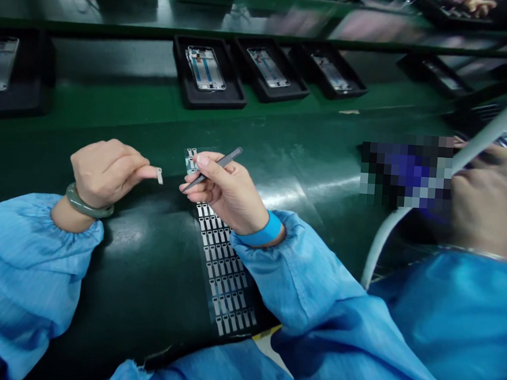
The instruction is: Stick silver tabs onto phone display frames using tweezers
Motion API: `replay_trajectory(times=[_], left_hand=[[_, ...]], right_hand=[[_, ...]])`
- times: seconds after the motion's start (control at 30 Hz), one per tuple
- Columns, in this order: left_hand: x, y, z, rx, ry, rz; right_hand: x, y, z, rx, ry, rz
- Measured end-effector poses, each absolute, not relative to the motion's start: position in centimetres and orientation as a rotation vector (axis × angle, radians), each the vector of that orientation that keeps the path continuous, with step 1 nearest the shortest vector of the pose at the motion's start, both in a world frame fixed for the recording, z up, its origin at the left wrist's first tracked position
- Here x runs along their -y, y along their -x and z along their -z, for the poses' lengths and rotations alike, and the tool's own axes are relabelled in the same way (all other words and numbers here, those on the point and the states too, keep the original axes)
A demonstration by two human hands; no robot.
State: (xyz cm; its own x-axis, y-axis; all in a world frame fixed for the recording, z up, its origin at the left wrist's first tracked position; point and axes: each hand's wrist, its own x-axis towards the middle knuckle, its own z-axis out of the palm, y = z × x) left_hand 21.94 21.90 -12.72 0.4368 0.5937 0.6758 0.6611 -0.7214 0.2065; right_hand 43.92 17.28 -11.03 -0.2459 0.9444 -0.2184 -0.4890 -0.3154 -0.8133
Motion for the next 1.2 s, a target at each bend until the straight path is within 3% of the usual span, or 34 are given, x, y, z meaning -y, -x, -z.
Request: replay_trajectory(times=[0.2,0.33,0.7,0.97,1.2], left_hand=[[-22.4,-21.9,13.3,0.893,2.462,1.287],[-21.7,-22.9,12.9,0.679,2.478,1.298],[-20.7,-22.9,12.2,0.695,2.56,1.099],[-26.9,-17.1,12.6,1.848,2.133,0.528],[-31.4,-5.8,11.4,2.228,1.954,0.212]], right_hand=[[-17.8,-43.9,11.6,0.714,0.878,-1.643],[-17.4,-43.2,11.2,0.712,0.838,-1.74],[-17.3,-42.6,11.2,0.676,0.789,-1.913],[-17.7,-44.1,11.2,0.703,0.867,-1.817],[-19.5,-45.2,12.3,0.678,0.921,-1.684]])
